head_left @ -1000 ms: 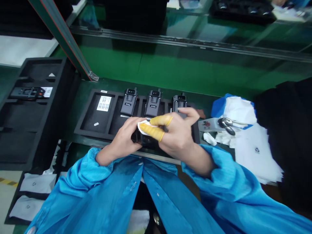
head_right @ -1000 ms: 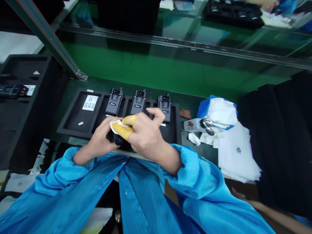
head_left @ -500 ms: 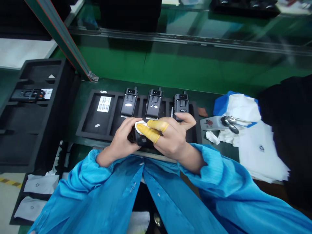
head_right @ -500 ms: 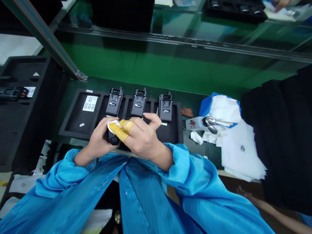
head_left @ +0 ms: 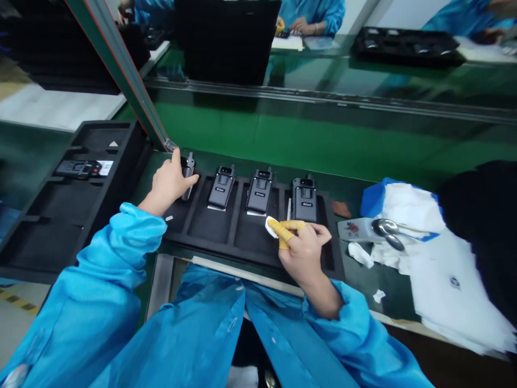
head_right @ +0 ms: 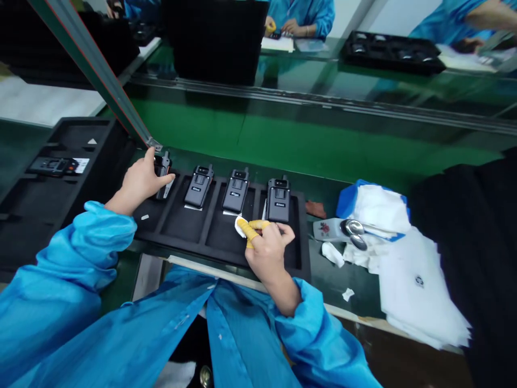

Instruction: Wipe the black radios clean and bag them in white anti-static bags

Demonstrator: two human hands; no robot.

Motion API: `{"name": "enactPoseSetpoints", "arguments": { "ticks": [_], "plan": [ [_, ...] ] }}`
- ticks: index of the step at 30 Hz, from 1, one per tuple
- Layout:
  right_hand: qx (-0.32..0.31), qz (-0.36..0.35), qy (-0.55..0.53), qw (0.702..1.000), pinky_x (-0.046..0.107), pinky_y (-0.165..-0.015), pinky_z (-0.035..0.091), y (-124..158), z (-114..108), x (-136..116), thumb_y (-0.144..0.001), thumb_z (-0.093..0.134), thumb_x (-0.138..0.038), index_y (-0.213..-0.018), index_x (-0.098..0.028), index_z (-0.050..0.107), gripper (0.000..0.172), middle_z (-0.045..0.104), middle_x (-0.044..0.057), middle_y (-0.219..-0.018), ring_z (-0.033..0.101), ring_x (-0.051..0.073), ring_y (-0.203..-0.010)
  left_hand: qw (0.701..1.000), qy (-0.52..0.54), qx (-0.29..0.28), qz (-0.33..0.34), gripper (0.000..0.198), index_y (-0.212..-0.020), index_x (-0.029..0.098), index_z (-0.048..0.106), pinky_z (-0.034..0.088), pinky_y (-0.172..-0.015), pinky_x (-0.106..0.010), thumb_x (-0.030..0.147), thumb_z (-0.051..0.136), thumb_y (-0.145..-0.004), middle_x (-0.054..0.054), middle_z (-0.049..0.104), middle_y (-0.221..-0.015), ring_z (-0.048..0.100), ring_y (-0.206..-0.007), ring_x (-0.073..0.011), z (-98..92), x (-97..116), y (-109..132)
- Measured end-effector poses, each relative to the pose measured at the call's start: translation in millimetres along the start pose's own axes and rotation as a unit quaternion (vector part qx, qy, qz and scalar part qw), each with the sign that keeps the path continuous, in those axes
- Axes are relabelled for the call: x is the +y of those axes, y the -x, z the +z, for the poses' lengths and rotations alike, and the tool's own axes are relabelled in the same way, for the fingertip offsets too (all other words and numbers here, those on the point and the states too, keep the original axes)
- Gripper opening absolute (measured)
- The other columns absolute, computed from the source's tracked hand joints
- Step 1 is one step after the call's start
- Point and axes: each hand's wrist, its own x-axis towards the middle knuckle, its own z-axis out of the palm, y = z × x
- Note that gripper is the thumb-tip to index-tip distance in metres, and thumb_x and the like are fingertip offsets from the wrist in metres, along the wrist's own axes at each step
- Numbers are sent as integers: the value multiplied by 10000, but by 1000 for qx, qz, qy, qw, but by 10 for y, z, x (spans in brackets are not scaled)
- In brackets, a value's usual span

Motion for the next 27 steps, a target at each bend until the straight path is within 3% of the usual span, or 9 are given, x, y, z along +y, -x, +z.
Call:
{"name": "enactPoseSetpoints", "arguments": {
  "ticks": [4, 8, 10, 13, 17, 20, 23, 27],
  "plan": [
    [-1, 16, 4, 1000, 373, -839, 292, 105, 37, 15, -688, 506, -22, -690, -220, 692, 271, 601, -4, -736, 518, 122, -732, 998, -63, -17, -3, 741, -1456, 96, 350, 481, -930, -540, 432, 602, -845, -283, 516, -1322, 551, -1190, -454, 89, 111, -37],
    [6, 20, -10, 1000, 371, -837, 300, 127, 45, 12, -696, 501, -15, -701, -211, 688, 271, 621, -1, -765, 523, 122, -733, 993, -58, 35, 99, 583, -1383, 87, 434, 435, -978, -540, 403, 540, -905, -280, 490, -1336, 484, -1245, -442, 176, 381, 156],
    [8, 16, -13, 1000, 366, -836, 308, 122, 33, 8, -714, 504, -18, -751, -214, 696, 277, 625, -1, -770, 533, 125, -738, 989, -33, -4, 141, 642, -1425, 90, 377, 453, -959, -480, 419, 557, -904, -262, 524, -1281, 547, -1182, -401, 238, 557, 241],
    [7, 5, -14, 1000, 354, -830, 316, 122, 11, 9, -723, 502, -4, -852, -222, 699, 321, 639, -5, -788, 546, 126, -745, 987, -28, -94, 128, 859, -1501, 89, 243, 481, -893, -421, 462, 650, -843, -281, 502, -1303, 605, -1116, -391, 341, 734, 247],
    [24, 4, -26, 999, 352, -822, 327, 156, 19, 20, -726, 509, 3, -824, -216, 692, 302, 650, -1, -790, 561, 125, -739, 985, 28, -135, 102, 960, -1499, 59, 205, 476, -906, -409, 381, 733, -765, -269, 564, -1250, 604, -1134, -381, 400, 665, 114],
    [23, 19, -41, 999, 349, -811, 334, 152, 37, 26, -759, 529, -14, -828, -223, 711, 285, 658, -4, -783, 581, 124, -739, 981, 133, -79, 113, 875, -1417, 61, 334, 472, -948, -418, 259, 746, -671, -211, 601, -1206, 586, -1157, -347, 366, 539, 140],
    [31, 47, -63, 996, 339, -796, 339, 34, 12, 14, -804, 564, -63, -922, -271, 738, 296, 659, -17, -791, 601, 115, -743, 955, 250, 2, 162, 754, -1295, 109, 443, 457, -998, -410, 147, 698, -587, -143, 590, -1204, 571, -1155, -295, 299, 502, 367],
    [71, 35, -69, 994, 341, -808, 340, -283, -115, -90, -814, 539, -60, -1025, -303, 733, 377, 661, -15, -813, 598, 109, -751, 906, 348, 9, 239, 617, -1146, 183, 498, 495, -935, -369, 57, 578, -547, -56, 587, -1121, 596, -1054, -225, 235, 567, 781]
  ]
}}
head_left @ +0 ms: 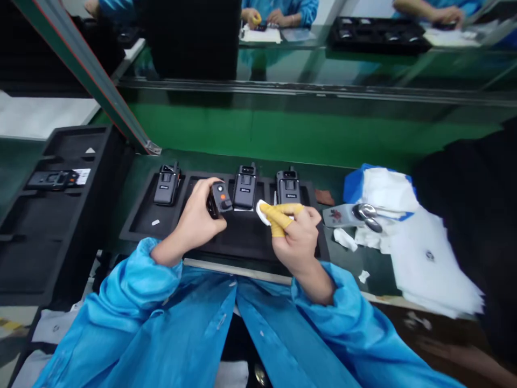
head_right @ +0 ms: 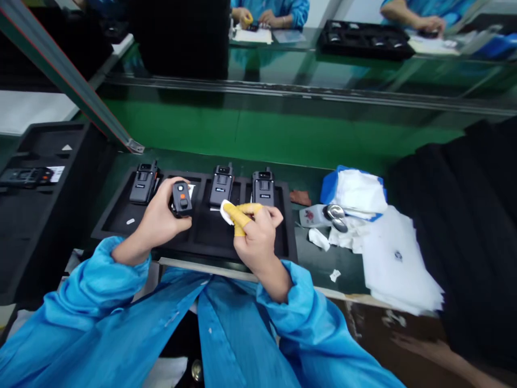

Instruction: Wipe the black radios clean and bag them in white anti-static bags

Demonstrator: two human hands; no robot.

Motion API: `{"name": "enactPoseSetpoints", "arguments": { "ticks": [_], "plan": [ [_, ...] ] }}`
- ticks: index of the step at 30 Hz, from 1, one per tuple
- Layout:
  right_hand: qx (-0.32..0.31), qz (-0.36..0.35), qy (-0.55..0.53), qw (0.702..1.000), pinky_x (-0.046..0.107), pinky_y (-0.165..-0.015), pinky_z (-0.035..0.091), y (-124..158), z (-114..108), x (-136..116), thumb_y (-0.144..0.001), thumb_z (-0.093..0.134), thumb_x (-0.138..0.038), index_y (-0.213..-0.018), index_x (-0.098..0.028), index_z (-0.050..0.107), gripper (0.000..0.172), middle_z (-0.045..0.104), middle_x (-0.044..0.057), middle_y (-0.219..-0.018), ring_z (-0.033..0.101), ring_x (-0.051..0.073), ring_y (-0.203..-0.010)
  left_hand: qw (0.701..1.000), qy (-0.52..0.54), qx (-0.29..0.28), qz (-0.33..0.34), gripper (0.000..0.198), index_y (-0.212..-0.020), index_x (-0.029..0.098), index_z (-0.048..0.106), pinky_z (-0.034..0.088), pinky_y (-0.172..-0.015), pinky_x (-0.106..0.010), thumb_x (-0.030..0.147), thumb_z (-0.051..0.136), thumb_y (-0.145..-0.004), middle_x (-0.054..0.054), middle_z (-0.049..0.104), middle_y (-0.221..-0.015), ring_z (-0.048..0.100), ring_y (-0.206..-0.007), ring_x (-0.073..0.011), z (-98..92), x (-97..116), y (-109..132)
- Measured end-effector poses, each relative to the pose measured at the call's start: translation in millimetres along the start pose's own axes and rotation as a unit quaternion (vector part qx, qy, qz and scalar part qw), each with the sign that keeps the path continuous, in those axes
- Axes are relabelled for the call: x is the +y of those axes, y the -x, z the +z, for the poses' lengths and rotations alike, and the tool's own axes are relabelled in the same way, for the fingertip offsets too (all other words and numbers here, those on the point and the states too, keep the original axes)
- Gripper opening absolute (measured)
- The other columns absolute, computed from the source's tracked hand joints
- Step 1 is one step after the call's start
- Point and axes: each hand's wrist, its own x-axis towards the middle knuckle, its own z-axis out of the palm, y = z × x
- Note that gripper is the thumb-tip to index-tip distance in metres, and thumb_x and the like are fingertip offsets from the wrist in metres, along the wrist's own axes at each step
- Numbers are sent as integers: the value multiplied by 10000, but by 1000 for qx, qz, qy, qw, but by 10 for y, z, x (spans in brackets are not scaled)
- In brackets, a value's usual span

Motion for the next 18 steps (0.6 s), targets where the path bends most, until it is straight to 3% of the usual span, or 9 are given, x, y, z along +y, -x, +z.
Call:
{"name": "enactPoseSetpoints", "arguments": {
  "ticks": [4, 9, 13, 18],
  "plan": [
    [8, -78, 37, 996, 358, -867, 308, -262, -67, -232, -804, 517, -36, -1000, -308, 735, 401, 662, -22, -811, 553, 102, -750, 997, 51, -47, 38, 605, -1115, 209, 496, 499, -920, -358, 30, 541, -538, -42, 586, -1109, 591, -1061, -216, 88, 141, 201],
    [-15, -195, 57, 979, 389, -923, 238, -364, -89, -337, -874, 462, -79, -875, -305, 743, 360, 655, -38, -786, 520, 103, -802, 991, 88, -80, 67, 581, -1128, 216, 482, 505, -909, -359, 27, 552, -583, -42, 603, -1108, 604, -1045, -213, 153, 131, 301],
    [-9, -182, 105, 978, 376, -911, 241, -378, -97, -276, -872, 493, -98, -875, -330, 732, 333, 648, -59, -774, 504, 90, -785, 988, 92, -94, 81, 630, -1196, 210, 470, 497, -948, -377, 38, 550, -595, -62, 600, -1171, 588, -1118, -233, 167, 101, 332],
    [-40, -177, 58, 982, 370, -912, 256, -339, -157, -318, -921, 429, -140, -817, -342, 716, 366, 642, -83, -761, 513, 75, -769, 990, 66, -114, 41, 586, -1153, 245, 504, 497, -949, -402, 51, 592, -607, -51, 611, -1153, 604, -1081, -238, 141, 105, 335]
  ]
}}
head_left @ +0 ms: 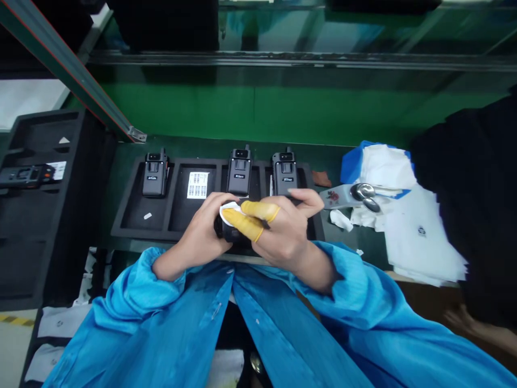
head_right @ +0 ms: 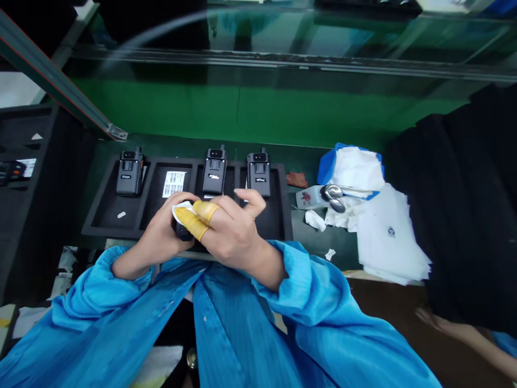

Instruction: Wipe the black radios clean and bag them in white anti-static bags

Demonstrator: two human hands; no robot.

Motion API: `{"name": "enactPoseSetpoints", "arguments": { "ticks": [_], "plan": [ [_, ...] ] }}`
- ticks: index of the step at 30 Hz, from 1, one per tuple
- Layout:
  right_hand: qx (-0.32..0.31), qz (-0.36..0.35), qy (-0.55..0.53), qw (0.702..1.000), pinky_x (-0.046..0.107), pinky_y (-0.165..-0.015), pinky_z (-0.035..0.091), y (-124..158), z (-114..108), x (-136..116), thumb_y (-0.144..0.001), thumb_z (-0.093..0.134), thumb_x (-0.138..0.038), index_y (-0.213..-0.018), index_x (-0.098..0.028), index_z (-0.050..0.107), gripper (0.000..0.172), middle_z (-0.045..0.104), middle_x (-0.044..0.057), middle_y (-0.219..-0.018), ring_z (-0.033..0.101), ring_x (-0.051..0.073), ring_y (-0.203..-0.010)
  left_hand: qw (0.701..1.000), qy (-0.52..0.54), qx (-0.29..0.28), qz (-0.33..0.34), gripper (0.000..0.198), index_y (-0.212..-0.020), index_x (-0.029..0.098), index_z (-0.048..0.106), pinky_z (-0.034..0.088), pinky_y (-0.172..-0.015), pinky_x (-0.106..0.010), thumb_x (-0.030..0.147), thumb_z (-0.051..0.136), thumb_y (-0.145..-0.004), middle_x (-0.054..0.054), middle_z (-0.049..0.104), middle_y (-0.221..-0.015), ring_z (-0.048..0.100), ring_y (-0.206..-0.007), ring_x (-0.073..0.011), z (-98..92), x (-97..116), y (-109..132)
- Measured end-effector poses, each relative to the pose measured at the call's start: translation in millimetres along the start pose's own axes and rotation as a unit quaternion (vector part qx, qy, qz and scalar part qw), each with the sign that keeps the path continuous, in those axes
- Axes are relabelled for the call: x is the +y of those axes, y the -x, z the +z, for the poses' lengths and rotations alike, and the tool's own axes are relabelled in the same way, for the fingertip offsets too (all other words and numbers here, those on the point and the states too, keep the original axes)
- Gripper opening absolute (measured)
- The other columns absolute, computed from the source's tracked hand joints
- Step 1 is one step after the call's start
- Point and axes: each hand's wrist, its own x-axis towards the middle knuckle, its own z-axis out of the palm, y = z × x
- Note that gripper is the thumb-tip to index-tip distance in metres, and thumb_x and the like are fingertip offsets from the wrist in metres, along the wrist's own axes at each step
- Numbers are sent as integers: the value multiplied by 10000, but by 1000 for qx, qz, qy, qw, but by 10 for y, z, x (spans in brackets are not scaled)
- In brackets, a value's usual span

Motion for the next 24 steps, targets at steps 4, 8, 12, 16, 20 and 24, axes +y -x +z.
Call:
{"name": "enactPoseSetpoints", "arguments": {
  "ticks": [4, 8, 12, 16, 20, 24],
  "plan": [
    [-17, -22, 9, 1000, 391, -911, 246, 35, -12, -30, -897, 478, -135, -897, -375, 703, 329, 646, -90, -796, 533, 86, -816, 1000, 7, 2, -11, 611, -1147, 246, 497, 496, -951, -407, 35, 587, -581, -48, 613, -1145, 603, -1080, -236, 23, -17, -4],
    [-7, 1, 2, 1000, 379, -904, 232, 85, -1, 13, -909, 460, -117, -907, -341, 692, 322, 633, -84, -802, 548, 84, -803, 1000, 7, 1, -10, 617, -1148, 235, 495, 490, -967, -399, 29, 573, -571, -52, 610, -1157, 596, -1103, -238, 47, -21, -12],
    [-22, 37, 37, 998, 400, -904, 232, 127, -2, 53, -899, 479, -141, -954, -359, 699, 314, 641, -66, -788, 560, 97, -789, 1000, 2, -1, -8, 630, -1173, 227, 493, 481, -989, -403, 42, 570, -576, -61, 600, -1188, 582, -1137, -246, 31, -8, -6],
    [-21, 38, 13, 999, 400, -919, 233, 100, -6, 6, -919, 470, -166, -906, -360, 712, 310, 641, -64, -775, 538, 97, -781, 1000, 5, 4, 17, 596, -1173, 222, 496, 487, -980, -388, 48, 571, -608, -64, 605, -1185, 586, -1131, -236, 28, -12, 2],
    [-2, 9, -8, 1000, 379, -923, 223, 84, 4, -6, -910, 473, -119, -867, -324, 714, 319, 648, -70, -796, 523, 92, -809, 1000, 5, 0, 19, 596, -1170, 225, 499, 494, -973, -381, 44, 564, -606, -63, 608, -1176, 593, -1116, -227, 47, -3, 5],
    [-31, 91, 26, 995, 398, -911, 222, 280, 36, 137, -849, 524, -83, -841, -337, 721, 321, 649, -58, -805, 513, 100, -781, 1000, -4, -4, 2, 563, -1154, 230, 526, 493, -982, -392, 66, 569, -616, -63, 616, -1170, 593, -1120, -232, 13, 55, 23]
  ]
}}
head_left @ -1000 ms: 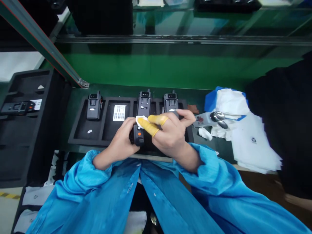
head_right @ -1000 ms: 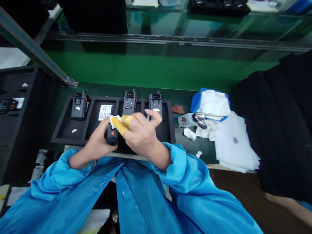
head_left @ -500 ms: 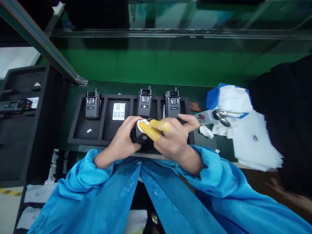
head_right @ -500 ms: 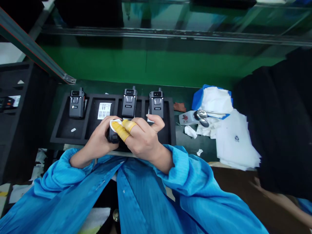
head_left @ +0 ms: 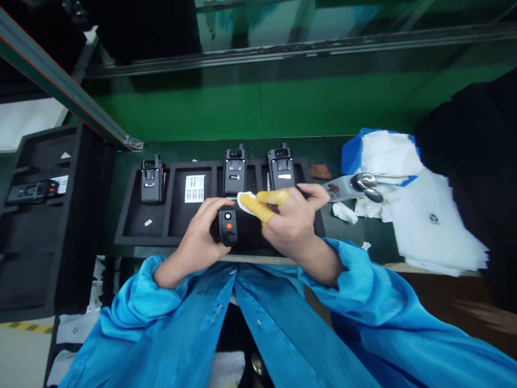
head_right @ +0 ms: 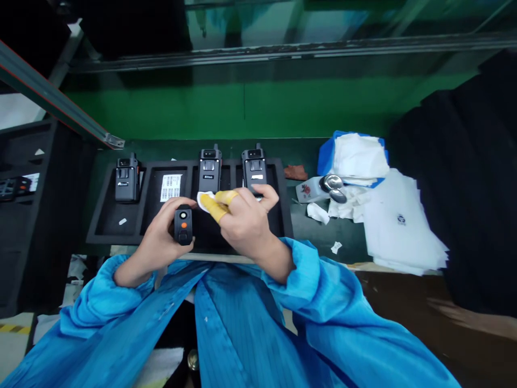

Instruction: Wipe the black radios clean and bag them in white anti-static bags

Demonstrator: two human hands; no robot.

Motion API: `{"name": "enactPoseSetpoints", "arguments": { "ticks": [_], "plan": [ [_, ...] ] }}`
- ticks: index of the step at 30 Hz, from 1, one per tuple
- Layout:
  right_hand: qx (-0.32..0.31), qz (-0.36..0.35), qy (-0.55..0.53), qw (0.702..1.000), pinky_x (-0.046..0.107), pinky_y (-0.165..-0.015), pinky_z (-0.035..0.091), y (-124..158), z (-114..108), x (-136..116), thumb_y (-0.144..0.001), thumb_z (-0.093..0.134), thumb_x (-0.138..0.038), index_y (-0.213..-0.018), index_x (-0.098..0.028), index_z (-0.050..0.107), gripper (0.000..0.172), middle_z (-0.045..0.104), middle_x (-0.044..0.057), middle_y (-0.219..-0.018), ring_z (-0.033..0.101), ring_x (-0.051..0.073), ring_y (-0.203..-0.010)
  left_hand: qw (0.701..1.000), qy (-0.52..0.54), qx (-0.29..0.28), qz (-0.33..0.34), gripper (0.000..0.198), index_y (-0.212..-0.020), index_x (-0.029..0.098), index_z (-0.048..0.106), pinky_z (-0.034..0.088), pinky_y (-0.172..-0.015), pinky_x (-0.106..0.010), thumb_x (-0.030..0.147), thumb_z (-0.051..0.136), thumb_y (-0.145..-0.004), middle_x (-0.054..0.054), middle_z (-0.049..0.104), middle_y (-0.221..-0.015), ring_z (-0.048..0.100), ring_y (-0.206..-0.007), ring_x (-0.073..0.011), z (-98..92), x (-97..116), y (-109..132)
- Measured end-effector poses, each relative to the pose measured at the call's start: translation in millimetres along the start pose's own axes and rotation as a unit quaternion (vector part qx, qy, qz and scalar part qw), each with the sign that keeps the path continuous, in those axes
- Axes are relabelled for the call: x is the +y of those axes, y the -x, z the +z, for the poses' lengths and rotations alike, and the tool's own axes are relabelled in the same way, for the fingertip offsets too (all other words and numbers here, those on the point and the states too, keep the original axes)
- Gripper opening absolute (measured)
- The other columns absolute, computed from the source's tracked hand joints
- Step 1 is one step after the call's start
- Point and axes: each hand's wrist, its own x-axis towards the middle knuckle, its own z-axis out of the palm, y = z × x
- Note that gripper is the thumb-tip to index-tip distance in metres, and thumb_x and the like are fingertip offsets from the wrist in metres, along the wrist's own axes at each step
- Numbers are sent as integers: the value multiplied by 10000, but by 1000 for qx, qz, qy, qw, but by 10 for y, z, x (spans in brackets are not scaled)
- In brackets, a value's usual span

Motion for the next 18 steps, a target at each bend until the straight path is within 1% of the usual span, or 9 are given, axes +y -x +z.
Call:
{"name": "enactPoseSetpoints", "arguments": {
  "ticks": [2, 3, 5, 7, 9, 11, 13, 16, 18],
  "plan": [
    [-12, 49, 17, 999, 408, -892, 236, 159, 37, 126, -794, 525, -49, -802, -330, 728, 347, 643, -42, -792, 507, 106, -761, 999, -2, 4, -38, 557, -1177, 234, 531, 498, -980, -405, 116, 607, -639, -64, 625, -1170, 599, -1122, -244, -62, 15, -19],
    [-18, 69, 26, 997, 409, -881, 245, 247, 55, 186, -763, 524, -36, -790, -323, 733, 357, 639, -32, -787, 506, 110, -757, 998, -2, 11, -63, 588, -1220, 234, 517, 505, -971, -409, 157, 636, -649, -68, 627, -1180, 607, -1117, -251, -106, 9, -50],
    [-20, 95, 45, 994, 405, -861, 262, 418, 87, 284, -711, 521, -19, -760, -302, 739, 361, 625, -16, -760, 503, 116, -744, 993, -17, 43, -109, 724, -1347, 221, 435, 519, -950, -412, 265, 686, -670, -85, 624, -1220, 626, -1099, -264, -217, -31, -173],
    [-10, 104, 54, 993, 391, -840, 276, 558, 109, 344, -681, 513, -13, -692, -266, 726, 331, 612, -5, -737, 499, 119, -731, 982, -85, 86, -146, 883, -1458, 191, 299, 517, -951, -421, 370, 699, -692, -116, 613, -1265, 632, -1104, -287, -340, -103, -376],
    [1, 109, 52, 993, 378, -826, 288, 654, 119, 370, -675, 502, -11, -622, -229, 693, 294, 607, 5, -731, 499, 122, -727, 957, -202, 100, -182, 970, -1506, 153, 204, 490, -983, -443, 425, 691, -713, -153, 606, -1286, 612, -1151, -330, -442, -193, -621],
    [1, 117, 45, 992, 373, -824, 292, 714, 125, 376, -684, 505, -20, -602, -216, 678, 274, 607, 7, -735, 500, 124, -727, 924, -304, 79, -220, 988, -1513, 112, 186, 471, -993, -471, 431, 690, -726, -199, 609, -1270, 594, -1178, -376, -493, -283, -844],
    [-11, 127, 32, 991, 378, -828, 288, 752, 131, 373, -686, 519, -31, -629, -220, 689, 260, 607, 4, -740, 498, 126, -729, 896, -363, 43, -251, 962, -1505, 79, 205, 476, -963, -503, 421, 683, -744, -245, 609, -1232, 599, -1156, -411, -490, -352, -995],
    [-18, 130, 3, 991, 384, -831, 279, 788, 143, 366, -673, 524, -22, -698, -228, 716, 282, 616, 3, -755, 503, 128, -742, 875, -402, 7, -269, 856, -1472, 80, 290, 502, -882, -531, 428, 653, -780, -283, 576, -1222, 616, -1090, -438, -426, -366, -1073],
    [-15, 134, -3, 991, 383, -837, 281, 801, 149, 359, -684, 521, -17, -742, -237, 732, 310, 629, 2, -770, 516, 126, -752, 865, -438, 6, -244, 742, -1429, 93, 372, 500, -866, -531, 430, 614, -814, -288, 529, -1262, 585, -1116, -455, -360, -296, -1069]
  ]
}}
